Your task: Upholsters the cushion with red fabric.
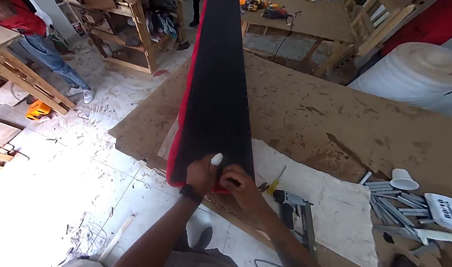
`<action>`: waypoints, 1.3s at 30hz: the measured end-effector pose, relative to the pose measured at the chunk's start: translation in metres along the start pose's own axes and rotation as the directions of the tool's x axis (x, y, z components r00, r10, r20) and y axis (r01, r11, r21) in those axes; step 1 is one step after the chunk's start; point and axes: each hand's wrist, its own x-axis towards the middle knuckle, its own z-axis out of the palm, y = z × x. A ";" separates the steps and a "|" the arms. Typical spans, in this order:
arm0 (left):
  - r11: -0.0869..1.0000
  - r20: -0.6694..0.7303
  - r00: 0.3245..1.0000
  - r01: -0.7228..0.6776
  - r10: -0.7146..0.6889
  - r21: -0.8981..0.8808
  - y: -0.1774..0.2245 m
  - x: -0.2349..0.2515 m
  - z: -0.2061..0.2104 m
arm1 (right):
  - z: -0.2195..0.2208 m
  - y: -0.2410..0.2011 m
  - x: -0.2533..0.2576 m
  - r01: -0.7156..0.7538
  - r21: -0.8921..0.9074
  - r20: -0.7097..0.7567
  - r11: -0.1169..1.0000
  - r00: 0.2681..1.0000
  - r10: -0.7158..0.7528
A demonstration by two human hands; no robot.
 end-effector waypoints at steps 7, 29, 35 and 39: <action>0.900 -0.081 0.962 -0.272 0.260 -0.340 -0.012 -0.008 0.004 | -0.003 0.010 -0.007 0.093 -0.275 0.043 0.957 0.996 -0.084; 0.928 -0.022 0.966 -0.254 0.258 -0.272 -0.019 -0.007 0.011 | 0.009 0.019 -0.029 -0.040 -0.090 -0.415 0.995 0.910 -0.001; 0.933 0.005 0.972 -0.225 0.235 -0.281 -0.025 -0.008 0.001 | -0.062 0.041 -0.063 -0.313 -0.197 -0.576 0.929 0.804 0.149; 0.883 0.178 0.956 -0.133 0.234 -0.450 -0.033 -0.004 -0.020 | -0.125 0.085 -0.057 -0.694 -0.466 -0.472 0.548 0.720 0.509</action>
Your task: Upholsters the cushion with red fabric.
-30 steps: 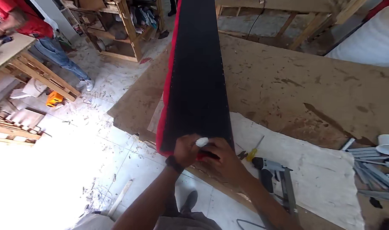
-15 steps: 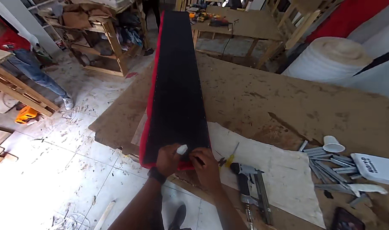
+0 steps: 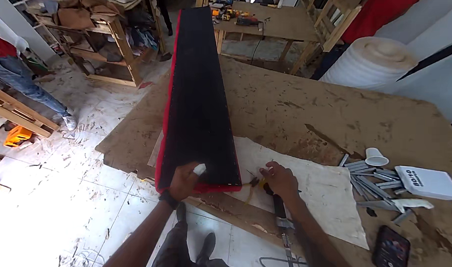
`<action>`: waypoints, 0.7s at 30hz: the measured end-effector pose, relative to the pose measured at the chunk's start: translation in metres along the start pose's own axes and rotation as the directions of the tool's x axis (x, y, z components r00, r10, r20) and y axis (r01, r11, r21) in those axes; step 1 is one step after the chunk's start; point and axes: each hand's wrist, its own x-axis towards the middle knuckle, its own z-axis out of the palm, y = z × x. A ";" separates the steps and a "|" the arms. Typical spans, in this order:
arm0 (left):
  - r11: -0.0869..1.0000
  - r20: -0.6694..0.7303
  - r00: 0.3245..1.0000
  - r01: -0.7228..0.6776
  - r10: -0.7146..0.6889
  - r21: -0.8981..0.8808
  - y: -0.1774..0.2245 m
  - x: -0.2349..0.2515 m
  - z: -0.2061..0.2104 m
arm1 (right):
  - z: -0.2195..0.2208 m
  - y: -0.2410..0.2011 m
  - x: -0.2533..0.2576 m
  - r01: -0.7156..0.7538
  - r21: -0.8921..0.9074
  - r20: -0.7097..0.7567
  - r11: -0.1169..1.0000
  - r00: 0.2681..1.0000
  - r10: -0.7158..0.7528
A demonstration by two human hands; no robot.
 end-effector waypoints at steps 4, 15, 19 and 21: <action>0.999 0.196 0.980 0.025 -0.015 -0.048 -0.002 0.008 -0.029 | 0.024 0.013 0.026 0.007 -0.299 0.263 0.954 0.962 0.076; 0.945 0.479 0.824 -0.325 0.303 -0.038 0.020 0.112 0.003 | -0.043 -0.042 -0.099 0.072 0.687 -0.206 0.723 0.974 0.098; 0.822 0.670 0.618 -0.569 0.410 0.022 0.007 0.193 0.080 | -0.034 -0.089 -0.218 -0.043 0.607 0.048 0.793 0.999 0.017; 0.775 0.764 0.530 -0.629 0.368 0.063 -0.005 0.217 0.114 | -0.019 -0.103 -0.224 -0.072 0.486 0.177 0.871 0.984 -0.017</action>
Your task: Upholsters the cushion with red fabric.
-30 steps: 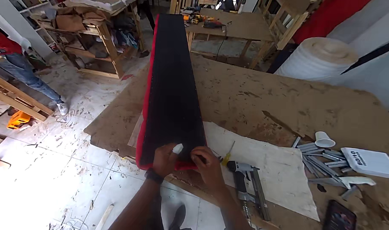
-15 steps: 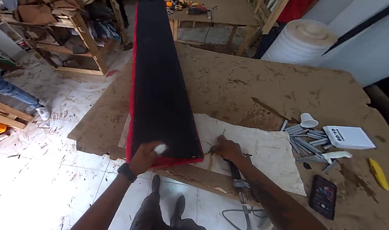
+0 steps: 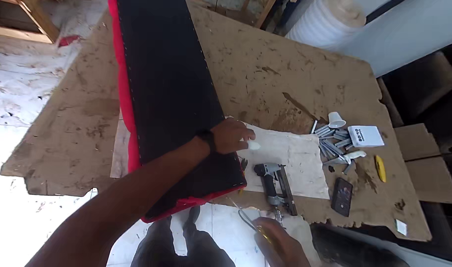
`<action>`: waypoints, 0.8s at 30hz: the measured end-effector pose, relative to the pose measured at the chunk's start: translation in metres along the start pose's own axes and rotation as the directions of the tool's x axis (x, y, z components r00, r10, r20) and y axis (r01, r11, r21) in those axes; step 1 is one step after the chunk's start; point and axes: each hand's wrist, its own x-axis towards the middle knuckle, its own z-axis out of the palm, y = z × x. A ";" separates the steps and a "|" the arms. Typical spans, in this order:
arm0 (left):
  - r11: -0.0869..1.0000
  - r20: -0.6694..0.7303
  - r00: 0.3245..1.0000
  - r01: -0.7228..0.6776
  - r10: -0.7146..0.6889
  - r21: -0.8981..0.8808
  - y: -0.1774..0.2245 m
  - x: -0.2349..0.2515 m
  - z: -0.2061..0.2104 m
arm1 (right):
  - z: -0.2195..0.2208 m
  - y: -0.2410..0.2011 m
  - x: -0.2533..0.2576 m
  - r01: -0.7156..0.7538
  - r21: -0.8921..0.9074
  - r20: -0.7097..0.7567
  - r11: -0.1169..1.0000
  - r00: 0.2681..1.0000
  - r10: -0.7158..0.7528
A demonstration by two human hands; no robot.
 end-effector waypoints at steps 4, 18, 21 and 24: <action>0.980 0.191 0.976 0.064 -0.100 0.189 -0.007 0.020 0.010 | 0.012 0.004 0.036 -0.007 -0.151 0.051 0.988 0.999 0.015; 0.986 0.032 0.999 -0.014 0.019 -0.168 -0.068 0.040 0.063 | -0.063 -0.074 0.155 0.512 -0.319 0.466 0.798 0.818 -0.338; 0.957 0.070 0.978 0.206 -0.196 -0.203 -0.023 0.021 0.042 | -0.055 -0.058 0.106 0.528 -0.519 0.408 0.673 0.844 -0.348; 0.942 0.083 0.962 0.272 -0.260 -0.196 -0.006 0.013 0.034 | -0.036 -0.051 0.069 0.439 -0.646 0.366 0.624 0.896 -0.252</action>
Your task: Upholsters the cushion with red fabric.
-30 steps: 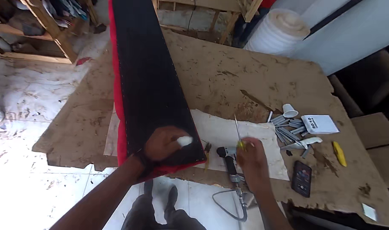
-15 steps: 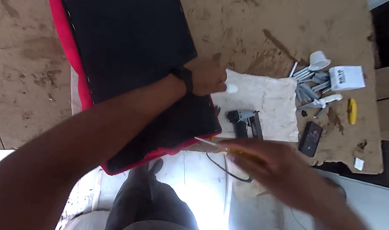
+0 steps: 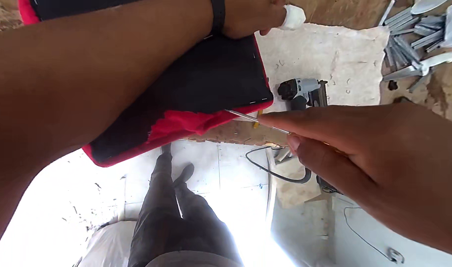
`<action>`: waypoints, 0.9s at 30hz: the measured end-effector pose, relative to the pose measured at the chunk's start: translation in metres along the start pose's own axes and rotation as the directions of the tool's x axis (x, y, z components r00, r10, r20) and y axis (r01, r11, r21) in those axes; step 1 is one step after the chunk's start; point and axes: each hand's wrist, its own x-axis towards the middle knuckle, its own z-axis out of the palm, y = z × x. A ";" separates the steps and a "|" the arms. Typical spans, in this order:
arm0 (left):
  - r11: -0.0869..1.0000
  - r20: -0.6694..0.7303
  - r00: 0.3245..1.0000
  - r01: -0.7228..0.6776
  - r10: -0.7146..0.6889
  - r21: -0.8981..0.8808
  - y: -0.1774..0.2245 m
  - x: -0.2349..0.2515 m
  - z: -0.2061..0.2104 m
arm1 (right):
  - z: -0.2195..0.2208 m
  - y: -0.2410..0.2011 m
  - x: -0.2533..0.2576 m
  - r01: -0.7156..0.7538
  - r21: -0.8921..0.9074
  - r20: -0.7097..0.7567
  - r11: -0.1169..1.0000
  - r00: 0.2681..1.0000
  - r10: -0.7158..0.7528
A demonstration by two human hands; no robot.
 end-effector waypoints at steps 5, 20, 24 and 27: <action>0.996 -0.009 0.996 -0.092 0.092 -0.008 -0.004 -0.001 0.006 | 0.002 -0.011 -0.002 -0.021 -0.075 -0.024 0.997 1.000 0.019; 1.000 0.047 0.999 -0.020 0.019 0.016 0.003 0.000 0.002 | -0.020 -0.027 0.016 -0.001 -0.219 0.082 0.976 0.996 0.020; 1.000 0.047 0.999 -0.013 0.013 0.004 0.002 0.003 0.004 | -0.028 -0.036 0.027 0.006 -0.277 0.143 0.961 0.989 0.035; 1.000 0.055 0.998 -0.002 0.002 -0.001 -0.002 0.008 0.008 | -0.033 -0.048 0.036 0.046 -0.328 0.195 0.944 0.981 0.020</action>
